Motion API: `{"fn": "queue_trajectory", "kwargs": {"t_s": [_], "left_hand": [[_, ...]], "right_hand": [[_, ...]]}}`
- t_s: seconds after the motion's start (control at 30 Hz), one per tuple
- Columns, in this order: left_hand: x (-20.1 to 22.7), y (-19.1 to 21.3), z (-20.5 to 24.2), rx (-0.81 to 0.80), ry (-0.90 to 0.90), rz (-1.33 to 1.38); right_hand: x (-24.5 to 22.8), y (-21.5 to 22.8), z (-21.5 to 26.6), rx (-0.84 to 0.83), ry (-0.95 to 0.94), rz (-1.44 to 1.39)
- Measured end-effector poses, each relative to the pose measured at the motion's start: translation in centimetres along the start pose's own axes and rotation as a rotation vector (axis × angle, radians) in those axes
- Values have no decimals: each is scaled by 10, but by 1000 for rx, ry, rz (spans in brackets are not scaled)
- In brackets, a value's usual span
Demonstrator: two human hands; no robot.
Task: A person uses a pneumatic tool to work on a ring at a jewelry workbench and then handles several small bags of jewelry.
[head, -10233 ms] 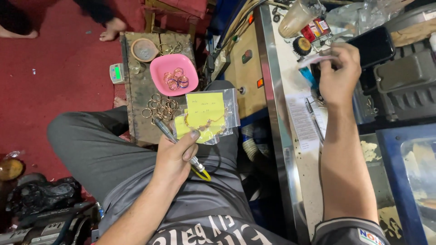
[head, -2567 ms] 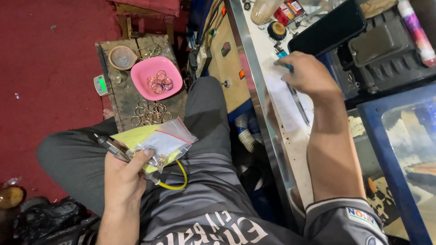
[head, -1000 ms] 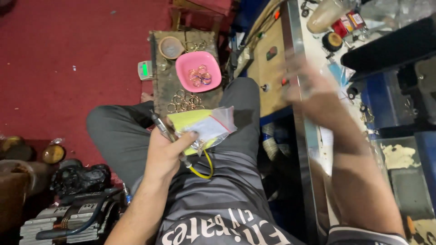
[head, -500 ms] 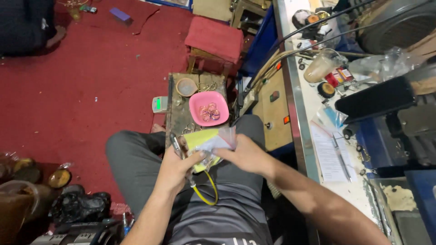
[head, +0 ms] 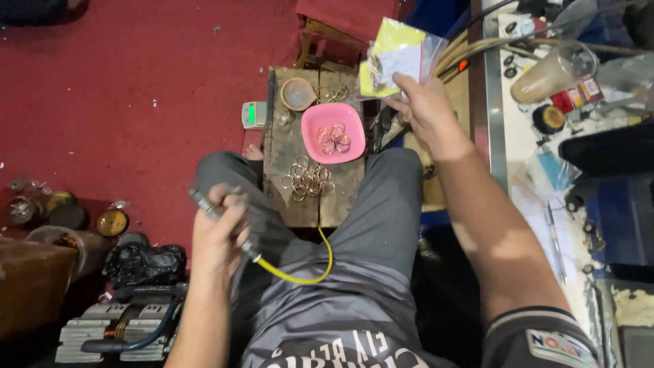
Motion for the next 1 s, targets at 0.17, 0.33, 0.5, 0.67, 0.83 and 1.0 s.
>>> {"fn": "queue_trajectory", "kwargs": {"t_s": [0.17,0.33,0.5,0.67,0.83,1.0], "left_hand": [[-15,42,3,41,88,102],[-19,54,1,77,174,165],[-20,43,-13,94,101,70],[-22,32,-8,145,129,104],[-22,34,4,210,143,73],[-21,44,10,235,164,75]], "right_hand": [[70,53,-61,180,-138,-7],[158,106,-88,402,-349,-20],[202,41,-26,66,-455,130],[281,-9,-11,-405,-333,594],[308,-68,-15,-635,-162,894],[348,-66,-29,-615,-232,1147]]}}
Point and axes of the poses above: each hand's wrist, its own z-axis away from the middle knuckle, its own y-axis out of the back of the hand, x = y × z, the point moved 5 cm from there along -z, towards the middle knuckle, and after that the axes turned 15 degrees about -z, right-handed, at the moved point
